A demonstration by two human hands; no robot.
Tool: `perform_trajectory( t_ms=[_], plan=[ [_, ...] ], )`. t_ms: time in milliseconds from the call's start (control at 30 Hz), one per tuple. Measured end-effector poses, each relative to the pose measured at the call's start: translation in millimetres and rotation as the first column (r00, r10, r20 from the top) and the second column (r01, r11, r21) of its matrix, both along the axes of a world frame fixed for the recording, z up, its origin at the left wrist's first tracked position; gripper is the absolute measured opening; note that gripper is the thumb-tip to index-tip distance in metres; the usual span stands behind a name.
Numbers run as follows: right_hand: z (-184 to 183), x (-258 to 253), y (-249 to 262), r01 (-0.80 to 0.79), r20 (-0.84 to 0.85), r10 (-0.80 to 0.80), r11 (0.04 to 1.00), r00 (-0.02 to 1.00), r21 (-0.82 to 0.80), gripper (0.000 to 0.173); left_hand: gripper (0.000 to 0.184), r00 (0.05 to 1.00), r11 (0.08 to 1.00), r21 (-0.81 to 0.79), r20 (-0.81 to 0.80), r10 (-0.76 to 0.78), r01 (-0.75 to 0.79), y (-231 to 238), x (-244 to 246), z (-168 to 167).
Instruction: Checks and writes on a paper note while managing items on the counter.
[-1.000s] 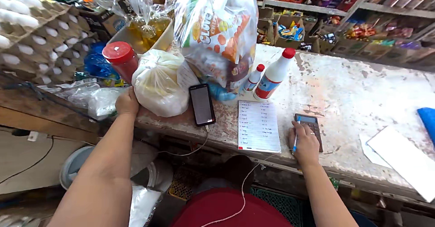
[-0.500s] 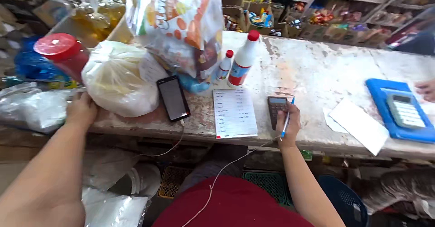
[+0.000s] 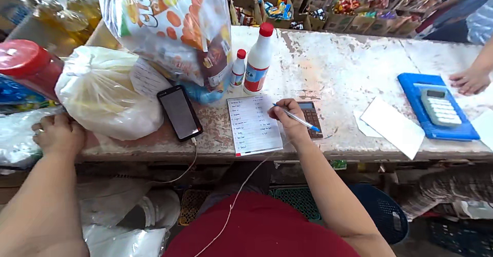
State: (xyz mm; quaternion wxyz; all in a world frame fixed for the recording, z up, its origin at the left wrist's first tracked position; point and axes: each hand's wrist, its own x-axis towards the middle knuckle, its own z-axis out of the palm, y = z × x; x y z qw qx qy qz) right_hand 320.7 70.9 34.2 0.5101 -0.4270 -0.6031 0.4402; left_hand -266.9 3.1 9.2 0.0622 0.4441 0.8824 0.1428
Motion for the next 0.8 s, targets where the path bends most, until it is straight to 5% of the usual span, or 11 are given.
perform_trajectory(
  t_ms=[67, 167, 333, 800],
  plan=[
    [4, -14, 3, -0.003, 0.02, 0.003, 0.999, 1.0, -0.034, 0.01, 0.048, 1.0, 1.0, 0.021, 0.007, 0.018, -0.018, 1, 5, 3],
    [3, -26, -13, -0.002, 0.073, 0.013, 0.989, 0.997, -0.15, 0.033, 0.046, 1.0, 0.998, 0.057, 0.007, -0.001, 0.001, -1, -1, 3],
    [-19, -6, -25, 0.029, 0.178, -0.024, 0.999, 0.984, -0.027, 0.021, 0.042, 0.999, 0.994, 0.106, 0.005, -0.034, 0.033, -2, -12, -1],
    [-41, -5, -33, 0.109, -0.024, -0.108, 0.993, 0.994, 0.046, 0.027, 0.038, 1.0, 0.984, 0.175, 0.01, -0.017, 0.015, 4, -25, -5]
  ],
)
